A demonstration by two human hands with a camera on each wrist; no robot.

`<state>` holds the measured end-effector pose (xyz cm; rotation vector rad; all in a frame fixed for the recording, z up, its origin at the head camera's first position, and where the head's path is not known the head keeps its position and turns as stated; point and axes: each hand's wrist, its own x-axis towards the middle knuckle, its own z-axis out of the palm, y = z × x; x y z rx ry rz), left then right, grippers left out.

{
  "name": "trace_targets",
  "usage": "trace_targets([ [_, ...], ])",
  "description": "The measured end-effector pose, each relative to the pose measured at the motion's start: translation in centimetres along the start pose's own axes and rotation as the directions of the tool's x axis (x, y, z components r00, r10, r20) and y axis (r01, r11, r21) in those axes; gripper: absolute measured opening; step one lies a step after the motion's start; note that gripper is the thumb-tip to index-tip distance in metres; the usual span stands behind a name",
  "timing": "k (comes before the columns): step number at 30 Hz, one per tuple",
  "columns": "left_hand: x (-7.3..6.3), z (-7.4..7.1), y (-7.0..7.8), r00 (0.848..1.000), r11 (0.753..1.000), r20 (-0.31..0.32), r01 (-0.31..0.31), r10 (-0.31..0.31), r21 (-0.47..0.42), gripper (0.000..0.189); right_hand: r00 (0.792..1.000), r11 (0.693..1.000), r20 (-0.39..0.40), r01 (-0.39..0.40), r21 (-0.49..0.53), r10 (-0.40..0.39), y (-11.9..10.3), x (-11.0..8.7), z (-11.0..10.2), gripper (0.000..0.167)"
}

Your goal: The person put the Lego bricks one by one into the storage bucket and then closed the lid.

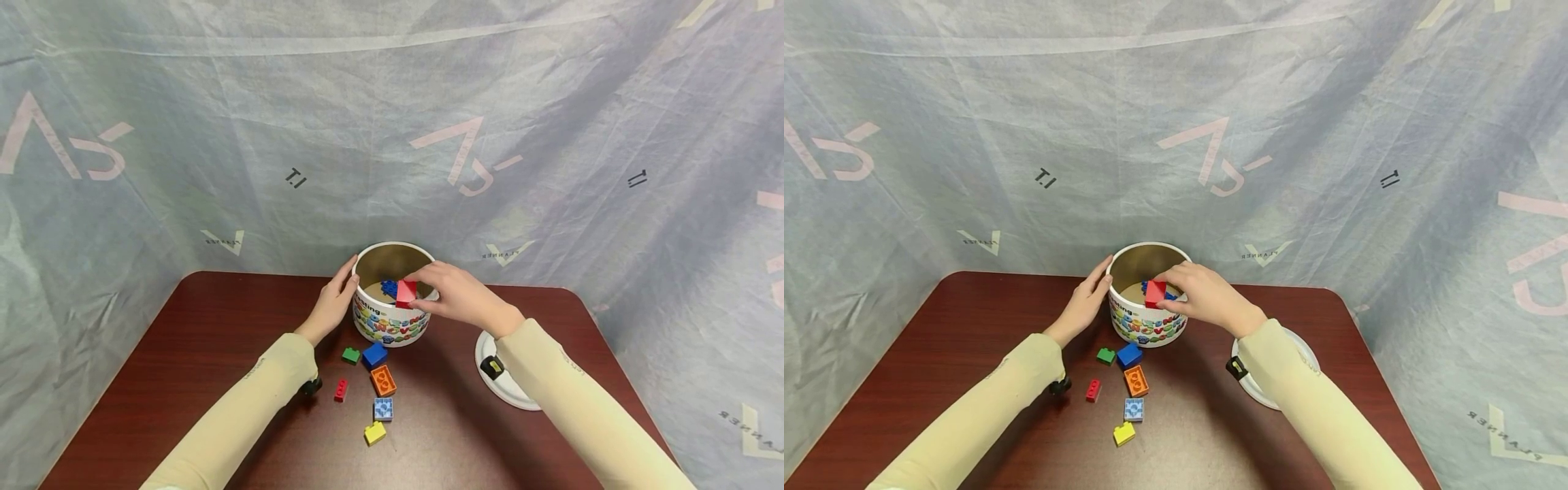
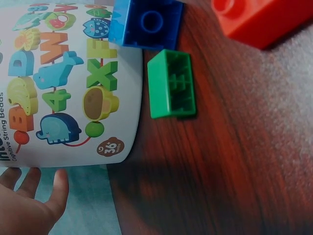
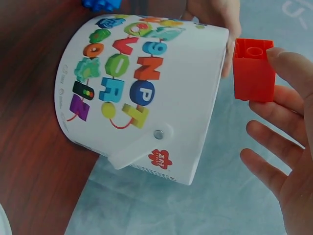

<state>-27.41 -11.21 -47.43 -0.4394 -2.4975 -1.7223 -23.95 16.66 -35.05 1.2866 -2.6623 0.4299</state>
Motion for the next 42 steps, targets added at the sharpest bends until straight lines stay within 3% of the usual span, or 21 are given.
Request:
trace_targets([
  [8,-0.1,0.0,0.1,1.000,1.000,0.011,0.005,-0.005,0.002,0.057,0.999,0.999,0.032,-0.037,0.001,0.037,1.1,1.5,-0.2,0.044],
  [24,0.0,-0.1,0.1,1.000,1.000,0.015,0.003,-0.003,-0.006,0.057,0.980,0.983,0.073,-0.183,-0.020,0.184,3.6,3.5,0.4,0.044],
  [42,-0.1,0.0,0.2,1.000,1.000,-0.002,0.005,-0.004,0.013,0.057,0.978,0.984,0.114,-0.173,-0.045,0.177,4.5,5.7,2.1,0.042],
])
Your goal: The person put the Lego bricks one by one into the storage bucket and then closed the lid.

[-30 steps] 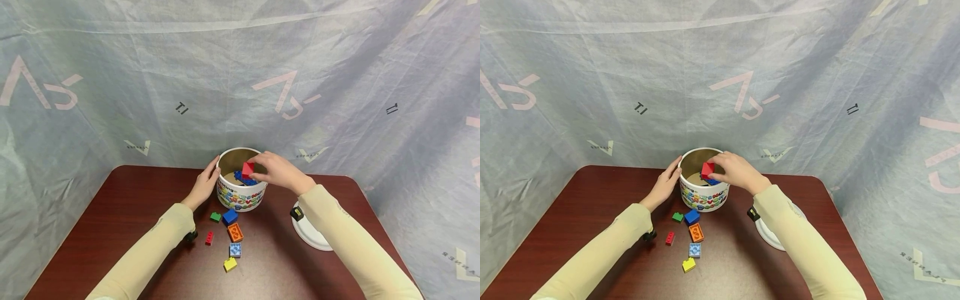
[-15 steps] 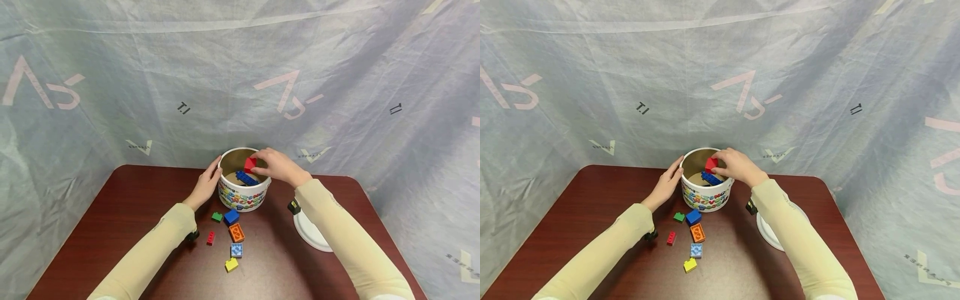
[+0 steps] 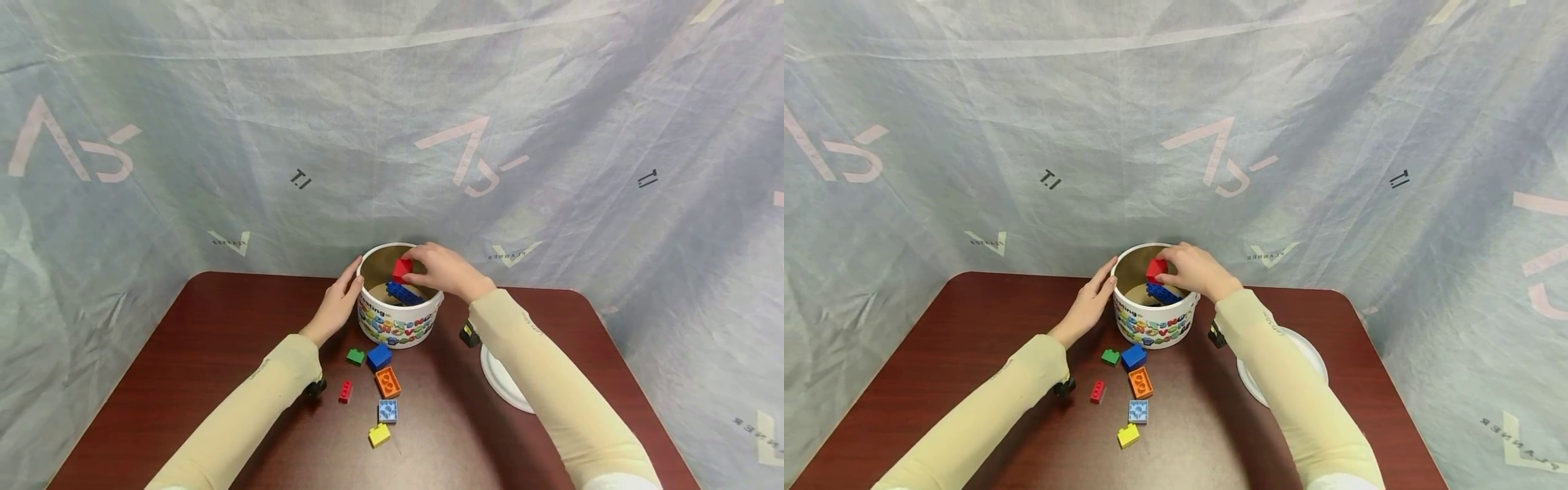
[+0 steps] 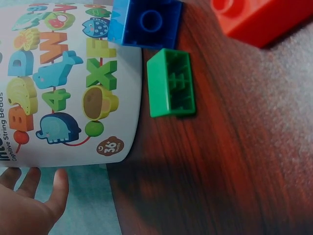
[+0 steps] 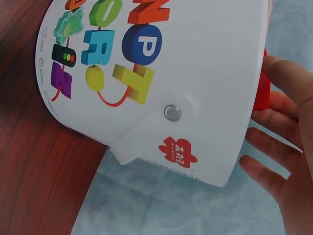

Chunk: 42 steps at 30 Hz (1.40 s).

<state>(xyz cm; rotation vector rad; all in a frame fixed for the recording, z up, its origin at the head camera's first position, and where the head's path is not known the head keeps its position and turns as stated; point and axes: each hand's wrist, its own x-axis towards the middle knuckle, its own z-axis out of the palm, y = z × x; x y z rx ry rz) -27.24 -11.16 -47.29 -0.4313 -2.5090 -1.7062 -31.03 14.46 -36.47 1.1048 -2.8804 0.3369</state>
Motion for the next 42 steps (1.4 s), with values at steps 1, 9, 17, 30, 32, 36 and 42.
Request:
trace_targets([
  [1,0.0,0.0,0.0,1.000,1.000,0.001,0.000,0.000,-0.001,0.057,1.000,1.000,0.001,0.000,-0.002,0.000,-0.1,0.1,0.0,0.042],
  [9,-0.1,0.3,0.1,1.000,1.000,0.004,0.012,-0.012,-0.011,0.057,1.000,1.000,0.007,-0.009,-0.014,0.009,-0.2,0.3,0.4,0.042],
  [17,-0.1,0.3,-0.1,1.000,1.000,0.001,0.007,-0.007,-0.011,0.057,1.000,1.000,-0.003,-0.016,-0.010,0.016,-0.2,0.0,0.6,0.042],
  [30,-0.2,0.2,-0.2,1.000,1.000,0.006,0.012,-0.012,-0.018,0.057,0.996,0.997,-0.053,0.076,-0.014,-0.076,-0.8,-2.1,0.2,0.034],
  [32,-0.2,0.2,-0.1,1.000,1.000,0.004,0.009,-0.009,-0.016,0.057,0.994,0.996,-0.063,0.094,-0.005,-0.094,-1.1,-2.6,0.0,0.034],
  [36,-0.1,0.1,0.0,1.000,1.000,0.005,0.001,-0.001,-0.018,0.056,0.988,0.992,-0.087,0.130,-0.005,-0.129,-1.6,-3.7,-0.3,0.034],
  [42,-0.1,0.0,0.2,1.000,1.000,0.010,0.014,-0.014,-0.012,0.056,0.970,0.980,-0.138,0.201,-0.017,-0.201,-2.4,-5.1,-0.6,0.031],
])
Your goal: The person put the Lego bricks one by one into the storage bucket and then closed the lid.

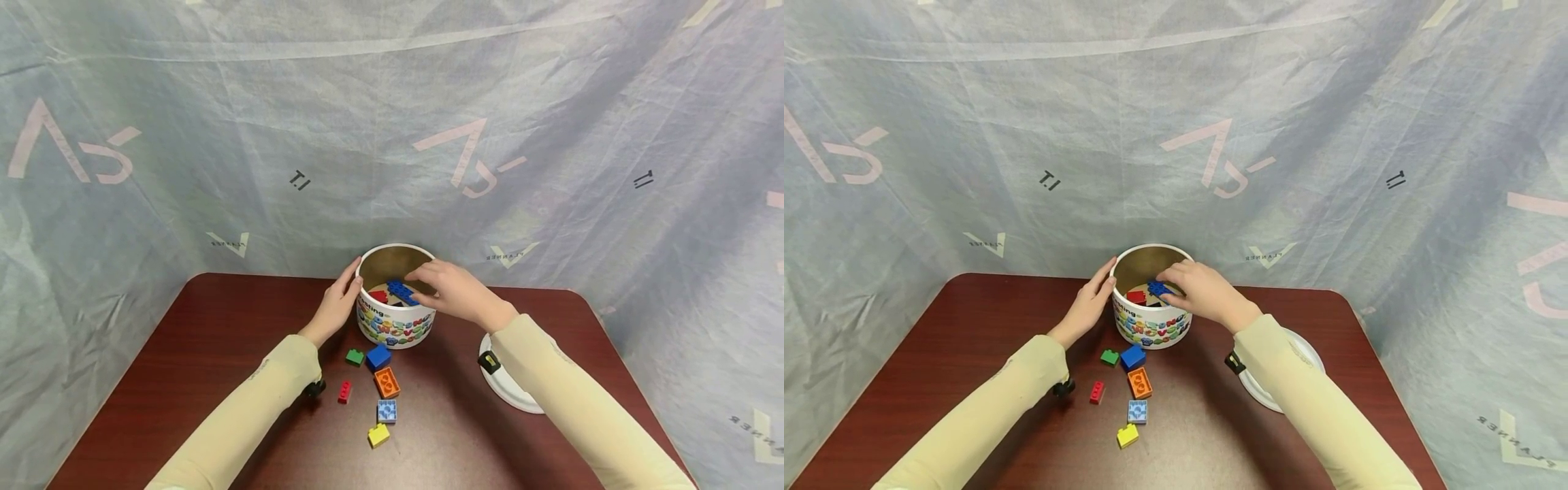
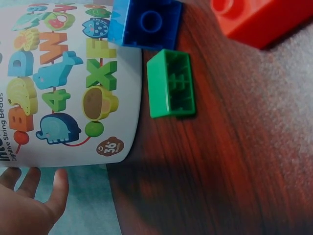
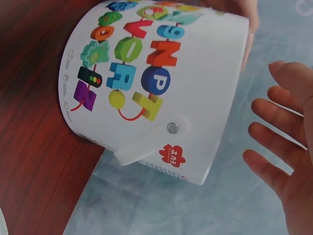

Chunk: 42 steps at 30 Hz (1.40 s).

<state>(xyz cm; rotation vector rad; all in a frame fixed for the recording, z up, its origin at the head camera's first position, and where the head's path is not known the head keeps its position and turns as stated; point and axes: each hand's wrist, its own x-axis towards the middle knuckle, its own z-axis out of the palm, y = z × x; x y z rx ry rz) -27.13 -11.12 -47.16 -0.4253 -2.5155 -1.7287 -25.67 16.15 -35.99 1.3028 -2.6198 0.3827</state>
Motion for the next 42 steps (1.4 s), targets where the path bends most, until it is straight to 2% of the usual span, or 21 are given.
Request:
trace_targets([
  [13,0.1,0.0,0.3,1.000,1.000,0.006,0.004,-0.004,0.011,0.057,0.996,0.997,-0.037,0.081,0.003,-0.081,-2.0,-2.4,-0.4,0.034],
  [23,0.2,-0.2,0.4,1.000,0.999,0.015,0.024,-0.025,0.025,0.057,0.990,0.991,-0.057,0.126,-0.047,-0.129,-3.4,-4.2,0.3,0.037],
  [32,0.2,-0.7,0.5,0.999,0.999,0.028,0.019,-0.020,0.036,0.057,0.981,0.982,-0.048,0.184,-0.049,-0.187,-4.8,-5.9,2.1,0.037],
  [42,0.0,-0.9,0.7,0.999,1.000,0.036,0.016,-0.017,0.022,0.061,0.982,0.982,-0.013,0.187,-0.033,-0.188,-5.7,-7.8,5.1,0.034],
])
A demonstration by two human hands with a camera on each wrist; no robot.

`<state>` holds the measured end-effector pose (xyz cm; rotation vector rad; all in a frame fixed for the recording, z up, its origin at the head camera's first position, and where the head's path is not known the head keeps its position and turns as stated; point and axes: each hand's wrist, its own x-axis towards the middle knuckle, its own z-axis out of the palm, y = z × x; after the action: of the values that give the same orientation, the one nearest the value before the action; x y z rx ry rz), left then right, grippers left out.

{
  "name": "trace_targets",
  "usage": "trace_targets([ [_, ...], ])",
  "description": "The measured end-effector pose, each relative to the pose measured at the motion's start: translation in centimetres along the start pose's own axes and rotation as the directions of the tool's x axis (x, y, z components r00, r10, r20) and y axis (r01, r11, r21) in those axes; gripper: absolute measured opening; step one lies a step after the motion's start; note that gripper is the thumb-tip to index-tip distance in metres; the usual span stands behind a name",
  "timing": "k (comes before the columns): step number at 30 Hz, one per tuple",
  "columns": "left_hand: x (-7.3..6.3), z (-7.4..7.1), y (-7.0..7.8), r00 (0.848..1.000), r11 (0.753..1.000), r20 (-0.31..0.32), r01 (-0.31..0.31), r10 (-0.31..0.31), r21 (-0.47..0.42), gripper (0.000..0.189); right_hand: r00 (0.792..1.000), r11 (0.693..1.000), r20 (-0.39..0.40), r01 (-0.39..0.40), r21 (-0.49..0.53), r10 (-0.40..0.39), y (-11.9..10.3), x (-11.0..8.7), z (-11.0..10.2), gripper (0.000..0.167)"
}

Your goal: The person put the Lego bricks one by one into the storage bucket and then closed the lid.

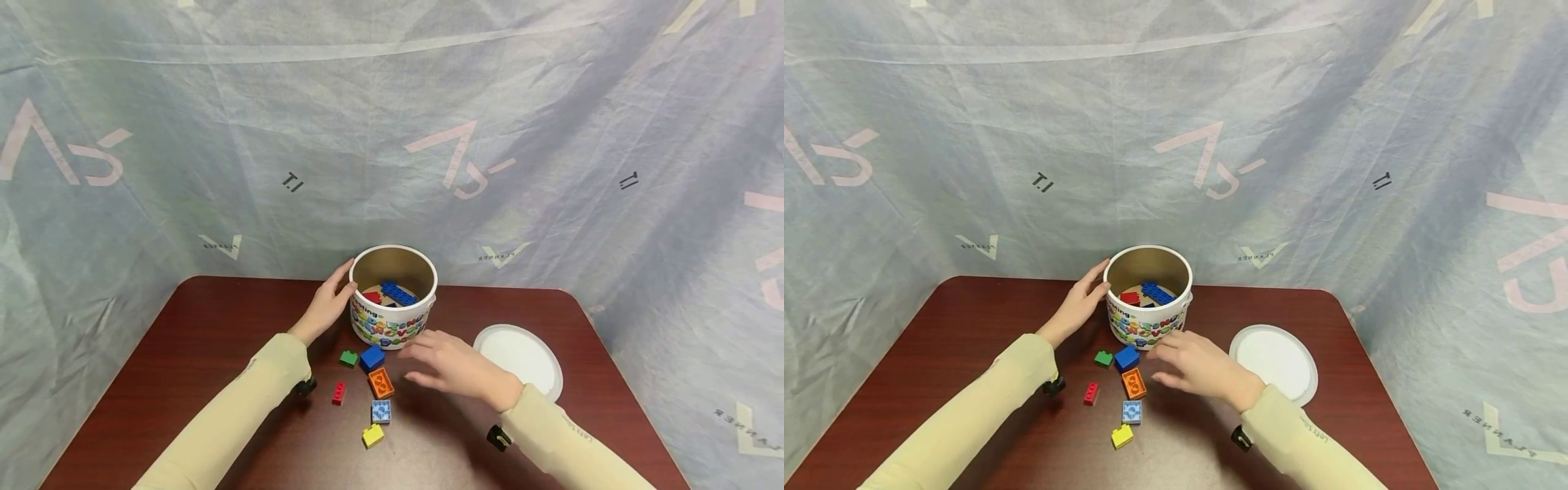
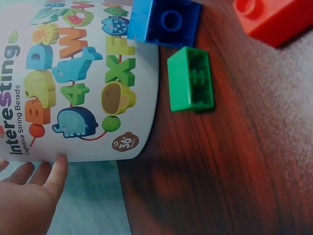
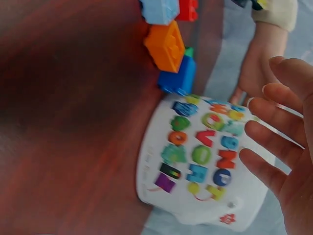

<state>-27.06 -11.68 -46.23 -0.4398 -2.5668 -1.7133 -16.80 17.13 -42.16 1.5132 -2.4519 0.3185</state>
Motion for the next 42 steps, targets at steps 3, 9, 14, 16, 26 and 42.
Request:
trace_targets([
  [3,-0.1,0.0,0.0,1.000,1.000,0.004,0.006,-0.006,-0.004,0.061,1.000,1.000,0.020,-0.005,0.006,0.005,-0.4,-0.4,1.0,0.031],
  [9,-0.1,0.0,0.0,1.000,1.000,0.009,0.011,-0.011,-0.010,0.062,0.999,0.997,0.037,-0.017,0.075,0.014,-1.1,-1.1,3.2,0.026],
  [14,0.0,0.1,-0.1,1.000,1.000,0.009,0.017,-0.017,-0.011,0.062,0.999,0.995,0.036,-0.035,0.096,0.032,-1.5,-1.6,4.8,0.029],
  [16,0.0,0.1,-0.2,1.000,1.000,0.006,0.017,-0.016,-0.013,0.061,0.998,0.994,0.036,-0.047,0.097,0.044,-1.7,-1.7,5.3,0.030],
  [26,0.0,0.1,-0.2,1.000,1.000,-0.011,0.013,-0.013,-0.014,0.060,0.994,0.991,0.057,-0.094,0.100,0.088,-2.5,-1.8,6.7,0.033],
  [42,0.0,0.2,-0.4,1.000,1.000,-0.015,0.016,-0.016,0.001,0.060,0.985,0.984,0.117,-0.143,0.104,0.131,-2.6,-1.8,7.7,0.035],
])
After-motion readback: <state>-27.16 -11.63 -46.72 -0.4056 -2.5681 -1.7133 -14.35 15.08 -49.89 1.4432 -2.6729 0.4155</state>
